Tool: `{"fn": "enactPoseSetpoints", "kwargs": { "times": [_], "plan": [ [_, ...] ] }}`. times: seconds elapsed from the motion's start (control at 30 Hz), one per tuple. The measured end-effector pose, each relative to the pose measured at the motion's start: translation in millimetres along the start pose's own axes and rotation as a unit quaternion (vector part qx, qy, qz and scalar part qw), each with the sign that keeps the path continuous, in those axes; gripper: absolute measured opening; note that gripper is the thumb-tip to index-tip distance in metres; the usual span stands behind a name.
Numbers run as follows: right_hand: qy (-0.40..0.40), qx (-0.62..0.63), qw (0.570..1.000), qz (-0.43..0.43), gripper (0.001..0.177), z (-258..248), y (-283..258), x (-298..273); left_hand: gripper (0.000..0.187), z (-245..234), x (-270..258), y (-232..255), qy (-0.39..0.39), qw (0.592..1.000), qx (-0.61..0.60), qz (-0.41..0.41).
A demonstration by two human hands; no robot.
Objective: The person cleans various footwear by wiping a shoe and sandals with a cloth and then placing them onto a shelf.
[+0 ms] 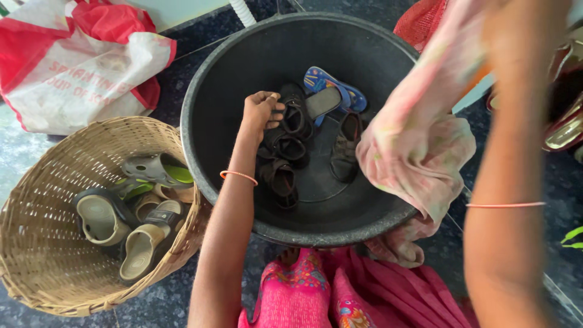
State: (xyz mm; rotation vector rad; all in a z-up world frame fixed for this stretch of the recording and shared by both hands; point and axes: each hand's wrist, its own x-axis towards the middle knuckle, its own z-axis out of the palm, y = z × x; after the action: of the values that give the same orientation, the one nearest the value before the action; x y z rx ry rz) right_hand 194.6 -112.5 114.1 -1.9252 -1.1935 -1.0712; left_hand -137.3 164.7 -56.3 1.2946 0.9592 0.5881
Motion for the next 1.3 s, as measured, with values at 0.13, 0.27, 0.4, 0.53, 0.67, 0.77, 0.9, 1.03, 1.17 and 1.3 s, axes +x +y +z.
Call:
{"fn": "enactPoseSetpoints", "kwargs": {
  "times": [0.13,0.27,0.4,0.53,0.67,0.77,0.9,1.03,1.17,1.3],
  "plan": [
    [-0.199,0.104,0.973,0.05,0.03,83.5,-57.4,-30.0,0.024,0.3,7.3,-6.4,-0.006,1.0,-0.007,0.008],
    [-0.323,0.33,0.826,0.324,0.019,147.4,-115.7,-78.8,0.024,2.9,13.1,-14.1,-0.004,1.0,-0.003,0.014],
    [-0.274,0.288,0.854,0.335,0.023,215.7,-110.3,-138.0,0.022,1.6,11.6,-17.5,0.022,0.998,0.046,0.029],
    [-0.254,0.209,0.886,0.327,0.021,266.1,-52.2,-214.2,0.024,-1.1,16.7,-18.2,0.053,0.996,0.064,0.032],
    [-0.167,0.172,0.891,0.386,0.026,266.1,-25.3,-231.1,0.025,6.6,38.2,-21.0,0.055,0.998,0.01,0.018],
    [0.036,0.166,0.906,0.389,0.032,241.4,-31.1,-195.7,0.029,18.7,57.0,-32.0,0.055,0.996,0.073,0.017],
    [0.203,0.141,0.92,0.303,0.042,173.8,-25.0,-119.3,0.036,41.4,85.5,-56.6,0.056,0.939,0.335,0.05],
    [0.165,0.03,0.967,0.194,0.048,96.3,-11.6,-65.0,0.047,60.5,81.2,-85.0,-0.025,0.88,0.463,0.105],
    [0.184,0.045,0.957,0.218,0.051,71.4,-19.1,-54.9,0.057,84.7,55.3,-105.0,-0.068,0.825,0.56,0.039],
    [0.137,0.034,0.975,0.172,0.054,80.3,-38.7,-75.5,0.077,80.7,48.2,-112.3,-0.071,0.812,0.577,0.055]
  ]
}}
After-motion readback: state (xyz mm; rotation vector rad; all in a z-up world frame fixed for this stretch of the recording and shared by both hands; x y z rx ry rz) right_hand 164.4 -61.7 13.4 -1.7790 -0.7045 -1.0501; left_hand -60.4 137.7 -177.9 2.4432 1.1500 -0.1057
